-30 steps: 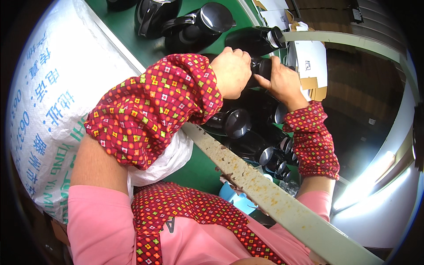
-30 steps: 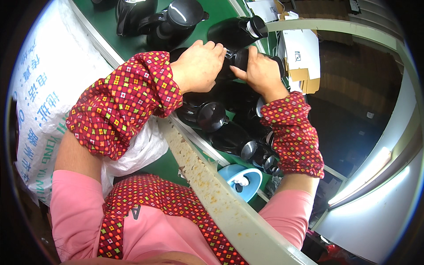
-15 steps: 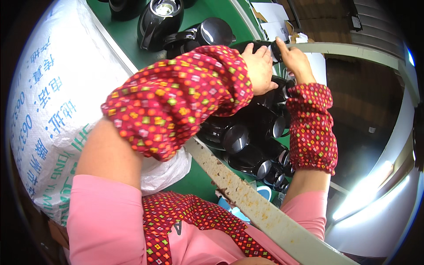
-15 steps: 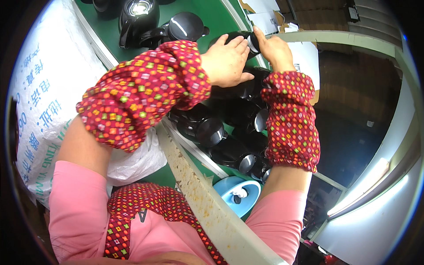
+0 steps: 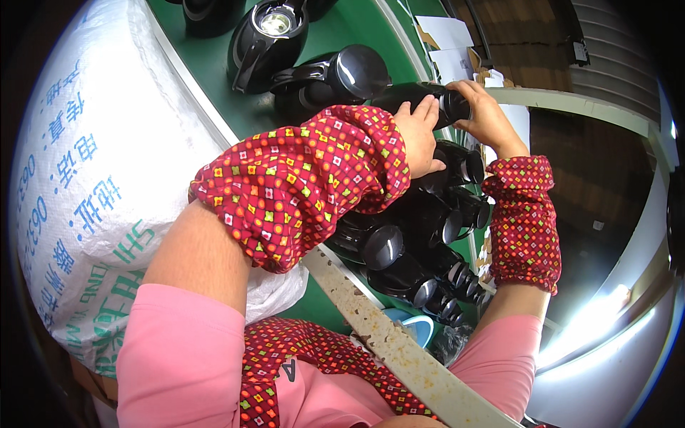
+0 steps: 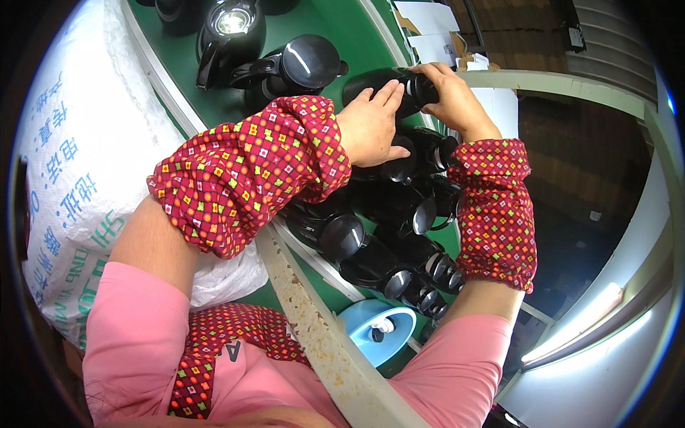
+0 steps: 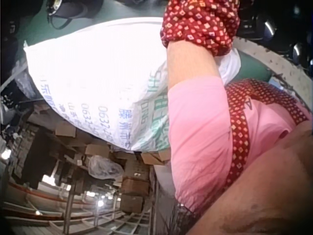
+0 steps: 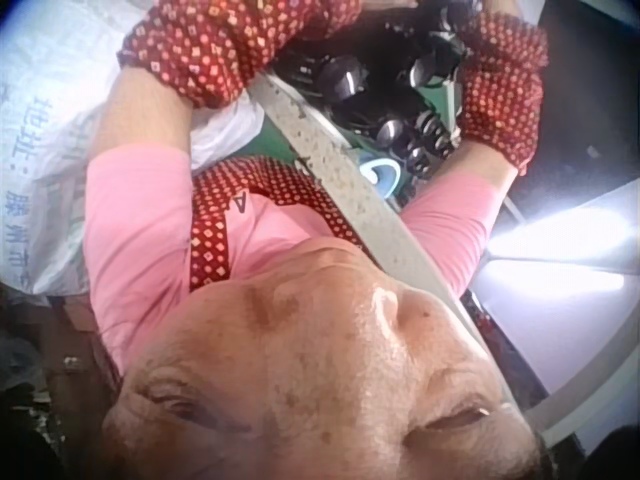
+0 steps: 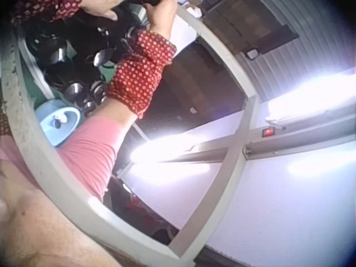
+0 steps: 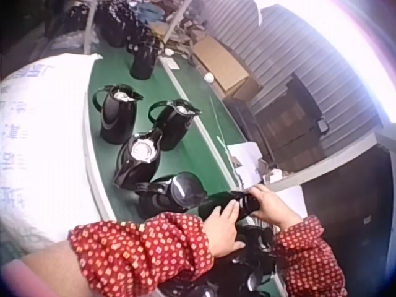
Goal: The person repeatedly picks up black electric kettles and white lids from a blue basin, then places the lids onto the kettles on a green workbench. The person handles the items one at a time and continues the process throughout the clip.
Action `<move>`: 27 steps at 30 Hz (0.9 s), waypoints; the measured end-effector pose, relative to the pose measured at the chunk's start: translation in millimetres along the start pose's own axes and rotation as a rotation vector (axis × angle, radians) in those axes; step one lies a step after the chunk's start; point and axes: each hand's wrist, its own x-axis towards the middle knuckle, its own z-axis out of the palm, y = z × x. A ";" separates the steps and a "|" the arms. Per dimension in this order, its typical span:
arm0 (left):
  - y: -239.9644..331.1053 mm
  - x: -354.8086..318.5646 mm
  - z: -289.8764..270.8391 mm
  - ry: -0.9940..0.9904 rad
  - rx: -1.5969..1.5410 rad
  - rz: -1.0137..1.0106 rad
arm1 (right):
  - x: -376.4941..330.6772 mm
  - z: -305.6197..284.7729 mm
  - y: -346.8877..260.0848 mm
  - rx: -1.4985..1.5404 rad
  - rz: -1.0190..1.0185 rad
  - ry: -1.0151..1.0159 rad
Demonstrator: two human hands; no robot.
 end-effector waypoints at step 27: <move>3.9 11.5 -4.2 -0.041 -0.057 0.028 | -12.4 43.4 6.1 -0.201 0.536 0.011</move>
